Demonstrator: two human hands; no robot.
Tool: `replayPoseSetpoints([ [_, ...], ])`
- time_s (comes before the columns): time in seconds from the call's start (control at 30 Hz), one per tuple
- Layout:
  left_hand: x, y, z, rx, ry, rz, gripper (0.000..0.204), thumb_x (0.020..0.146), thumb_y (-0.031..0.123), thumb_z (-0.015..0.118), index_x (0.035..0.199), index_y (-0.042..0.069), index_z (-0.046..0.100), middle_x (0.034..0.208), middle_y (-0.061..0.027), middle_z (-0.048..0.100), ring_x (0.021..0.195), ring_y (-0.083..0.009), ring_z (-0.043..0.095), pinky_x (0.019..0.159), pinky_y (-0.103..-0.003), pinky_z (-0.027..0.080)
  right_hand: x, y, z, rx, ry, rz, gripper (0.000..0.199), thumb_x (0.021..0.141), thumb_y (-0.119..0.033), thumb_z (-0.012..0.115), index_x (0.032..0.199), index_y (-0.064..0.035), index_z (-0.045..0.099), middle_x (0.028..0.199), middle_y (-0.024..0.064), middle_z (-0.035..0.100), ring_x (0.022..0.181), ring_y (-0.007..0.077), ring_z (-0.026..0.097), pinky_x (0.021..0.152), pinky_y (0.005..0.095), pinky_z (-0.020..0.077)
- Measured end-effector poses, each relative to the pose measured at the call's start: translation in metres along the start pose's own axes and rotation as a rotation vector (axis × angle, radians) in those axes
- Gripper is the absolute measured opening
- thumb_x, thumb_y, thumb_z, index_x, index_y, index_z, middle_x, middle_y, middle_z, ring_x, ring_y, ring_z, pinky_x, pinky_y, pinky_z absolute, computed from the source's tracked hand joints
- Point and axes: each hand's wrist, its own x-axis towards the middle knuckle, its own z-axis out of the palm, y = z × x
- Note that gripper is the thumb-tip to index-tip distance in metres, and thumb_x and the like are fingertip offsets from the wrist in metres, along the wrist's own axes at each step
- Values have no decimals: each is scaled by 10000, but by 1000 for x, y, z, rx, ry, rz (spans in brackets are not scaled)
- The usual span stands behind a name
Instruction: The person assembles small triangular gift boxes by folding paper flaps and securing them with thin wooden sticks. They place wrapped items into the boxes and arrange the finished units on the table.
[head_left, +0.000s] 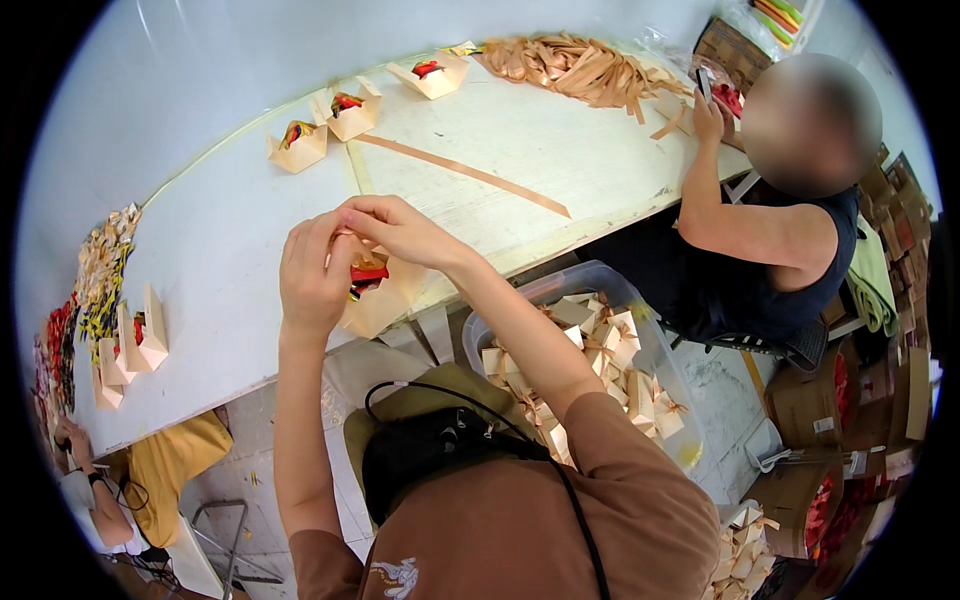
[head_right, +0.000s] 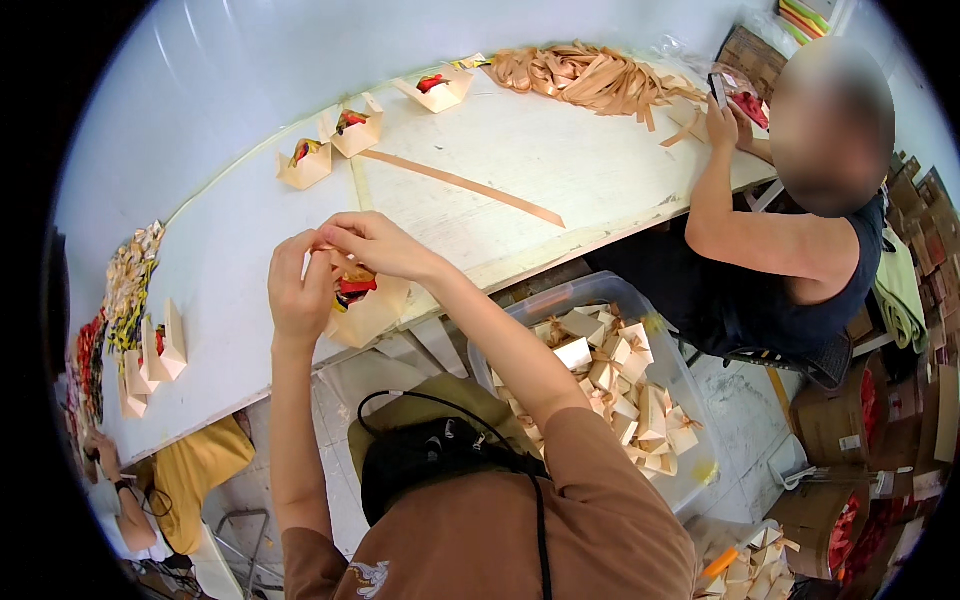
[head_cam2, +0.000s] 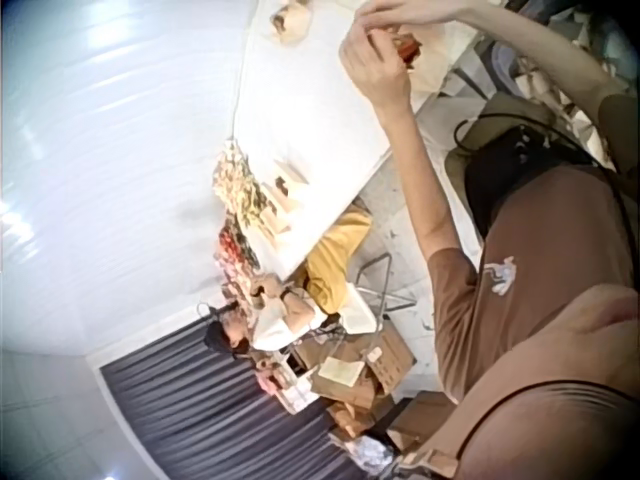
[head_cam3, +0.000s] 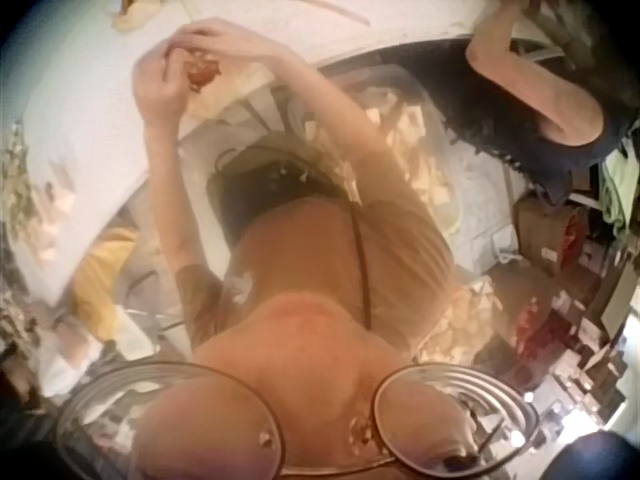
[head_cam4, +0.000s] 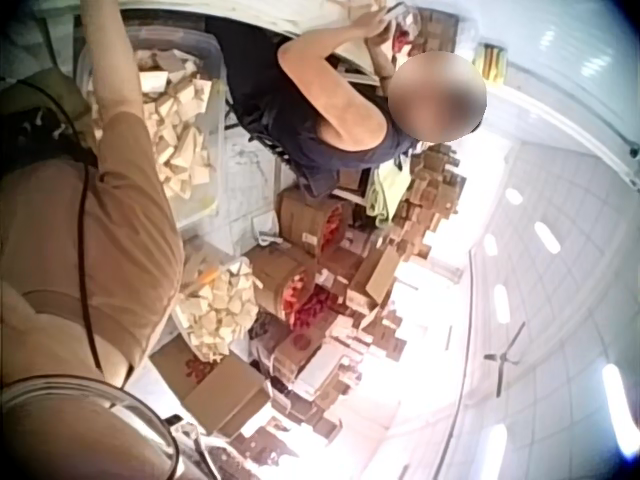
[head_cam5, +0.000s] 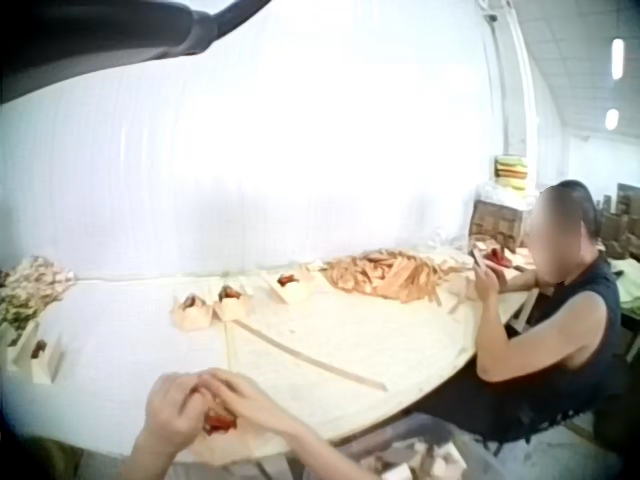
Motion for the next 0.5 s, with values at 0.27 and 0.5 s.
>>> replayPoseSetpoints([
  [0.27,-9,-2,-1,-31,-6,-53,160,719,-40,666,793,-10,527,1001,-125,605,840,-285,618,699,-374,519,-4,0,-10,38,89,-37,156,959,-137,615,1038,-9,659,998,42,680,945,101,634,847,267,514],
  [0.5,-10,-1,-1,-92,-24,-60,218,703,-115,668,842,11,557,989,-108,601,822,-279,605,669,-375,499,-9,11,-18,-10,130,-93,167,932,-142,646,994,11,674,977,68,688,904,130,650,798,289,552],
])
